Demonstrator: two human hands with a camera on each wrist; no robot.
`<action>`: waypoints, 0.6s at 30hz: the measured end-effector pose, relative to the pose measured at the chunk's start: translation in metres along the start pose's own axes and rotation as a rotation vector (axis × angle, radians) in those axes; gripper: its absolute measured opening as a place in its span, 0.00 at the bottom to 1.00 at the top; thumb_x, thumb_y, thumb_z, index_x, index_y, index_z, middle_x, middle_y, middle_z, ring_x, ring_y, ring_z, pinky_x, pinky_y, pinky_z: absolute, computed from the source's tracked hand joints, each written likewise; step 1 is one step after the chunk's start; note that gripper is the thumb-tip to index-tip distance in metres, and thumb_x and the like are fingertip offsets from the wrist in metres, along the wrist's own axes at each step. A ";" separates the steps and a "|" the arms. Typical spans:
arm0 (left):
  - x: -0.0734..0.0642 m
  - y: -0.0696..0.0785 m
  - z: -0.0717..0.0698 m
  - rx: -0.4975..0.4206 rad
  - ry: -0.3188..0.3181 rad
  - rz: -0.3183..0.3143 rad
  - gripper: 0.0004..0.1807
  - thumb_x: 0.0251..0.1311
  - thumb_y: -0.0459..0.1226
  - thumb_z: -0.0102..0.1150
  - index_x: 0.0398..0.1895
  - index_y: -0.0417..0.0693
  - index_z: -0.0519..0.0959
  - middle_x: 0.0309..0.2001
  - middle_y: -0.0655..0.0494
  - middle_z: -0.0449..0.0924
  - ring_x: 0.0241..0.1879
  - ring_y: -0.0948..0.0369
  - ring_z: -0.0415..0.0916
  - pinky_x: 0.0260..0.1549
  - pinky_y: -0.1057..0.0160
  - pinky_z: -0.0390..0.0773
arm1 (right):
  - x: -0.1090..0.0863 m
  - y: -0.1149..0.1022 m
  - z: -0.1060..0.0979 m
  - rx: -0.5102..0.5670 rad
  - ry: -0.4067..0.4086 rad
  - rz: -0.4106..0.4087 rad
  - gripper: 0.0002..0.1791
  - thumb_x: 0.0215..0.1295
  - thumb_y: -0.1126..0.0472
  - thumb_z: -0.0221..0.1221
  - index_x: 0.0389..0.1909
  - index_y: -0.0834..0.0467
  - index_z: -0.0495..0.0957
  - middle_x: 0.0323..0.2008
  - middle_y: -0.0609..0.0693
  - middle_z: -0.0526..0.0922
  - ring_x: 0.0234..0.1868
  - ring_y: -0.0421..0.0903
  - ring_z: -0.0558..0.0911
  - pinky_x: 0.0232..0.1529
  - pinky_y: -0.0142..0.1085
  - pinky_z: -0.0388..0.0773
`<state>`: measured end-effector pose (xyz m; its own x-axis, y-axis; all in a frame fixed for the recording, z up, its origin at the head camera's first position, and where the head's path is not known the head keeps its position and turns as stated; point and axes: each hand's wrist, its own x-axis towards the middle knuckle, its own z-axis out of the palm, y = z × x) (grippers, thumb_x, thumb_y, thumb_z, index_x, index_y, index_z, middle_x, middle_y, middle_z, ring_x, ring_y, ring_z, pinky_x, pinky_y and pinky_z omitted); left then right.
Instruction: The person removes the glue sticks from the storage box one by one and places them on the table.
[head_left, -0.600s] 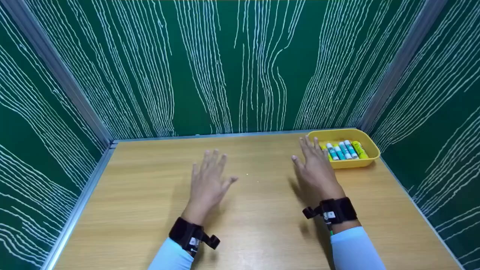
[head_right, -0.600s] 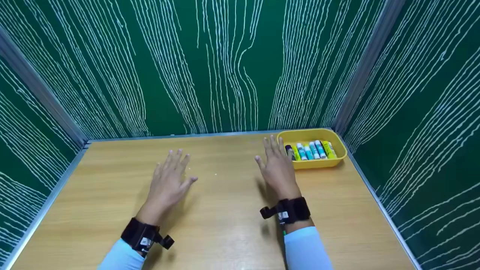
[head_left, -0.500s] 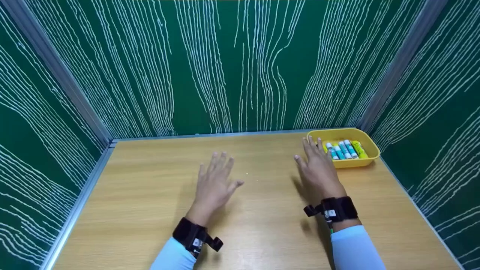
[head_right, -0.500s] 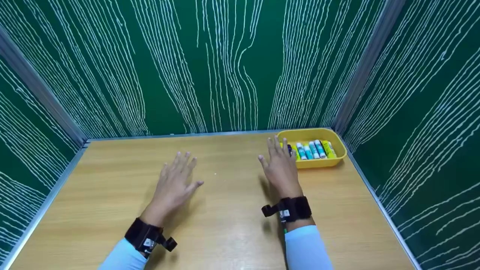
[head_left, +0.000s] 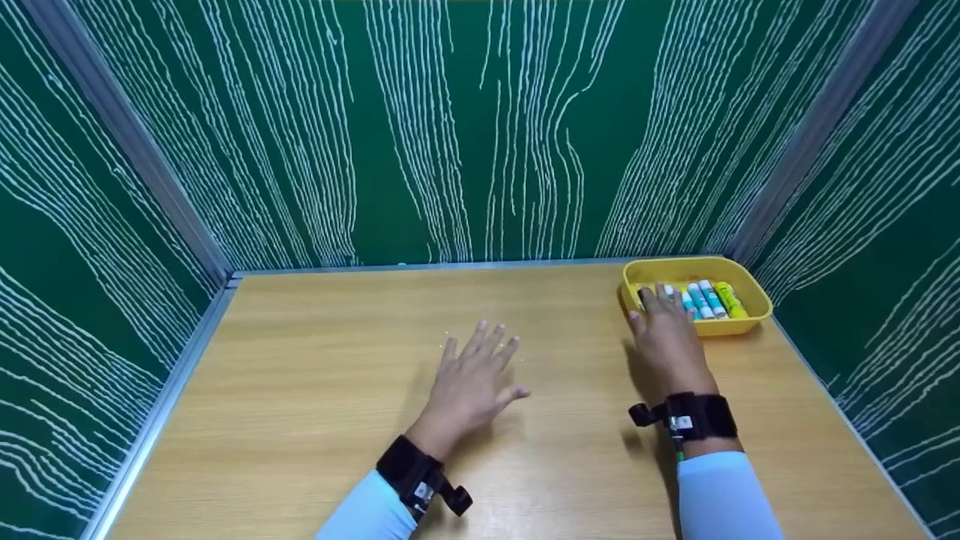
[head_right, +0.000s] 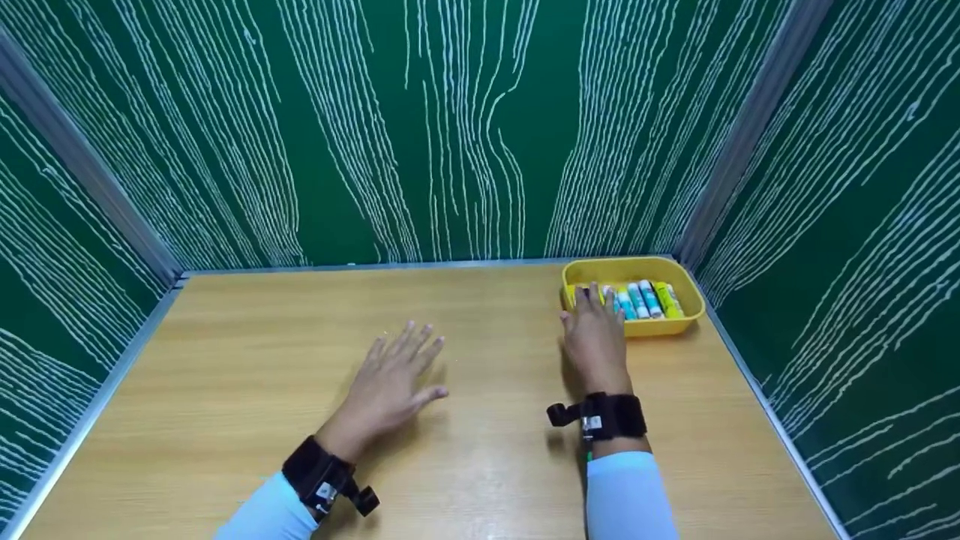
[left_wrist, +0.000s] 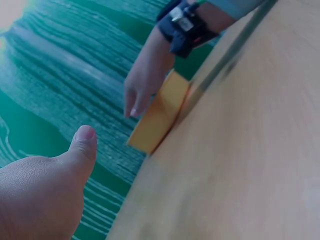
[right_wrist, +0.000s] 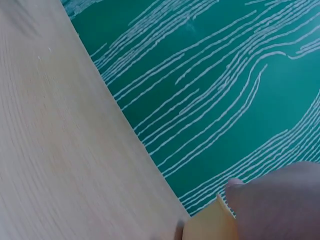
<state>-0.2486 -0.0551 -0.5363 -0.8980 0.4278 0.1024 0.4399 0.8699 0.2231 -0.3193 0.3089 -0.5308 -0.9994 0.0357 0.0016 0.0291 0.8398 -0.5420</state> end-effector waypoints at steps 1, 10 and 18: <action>0.000 0.002 0.002 0.006 -0.006 0.006 0.48 0.78 0.72 0.54 0.93 0.66 0.57 0.94 0.58 0.46 0.95 0.50 0.41 0.90 0.27 0.45 | 0.000 0.001 -0.001 0.016 0.002 0.010 0.40 0.94 0.38 0.37 0.94 0.55 0.47 0.94 0.61 0.37 0.93 0.69 0.32 0.90 0.73 0.31; 0.000 0.011 0.009 0.065 -0.036 0.042 0.47 0.80 0.72 0.49 0.94 0.66 0.58 0.94 0.56 0.51 0.95 0.51 0.43 0.90 0.28 0.51 | -0.003 0.005 0.000 -0.009 0.026 0.061 0.30 0.94 0.58 0.40 0.89 0.62 0.64 0.85 0.71 0.66 0.87 0.73 0.64 0.86 0.73 0.59; -0.001 0.005 0.010 0.055 -0.057 0.011 0.46 0.82 0.71 0.44 0.94 0.64 0.57 0.94 0.55 0.54 0.95 0.51 0.45 0.91 0.31 0.51 | -0.007 -0.007 -0.001 -0.035 -0.053 0.149 0.32 0.89 0.70 0.37 0.89 0.60 0.63 0.84 0.71 0.68 0.84 0.70 0.69 0.83 0.74 0.61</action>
<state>-0.2455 -0.0484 -0.5448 -0.8919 0.4495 0.0494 0.4511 0.8764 0.1687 -0.3121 0.3038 -0.5260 -0.9836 0.1331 -0.1214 0.1766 0.8456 -0.5038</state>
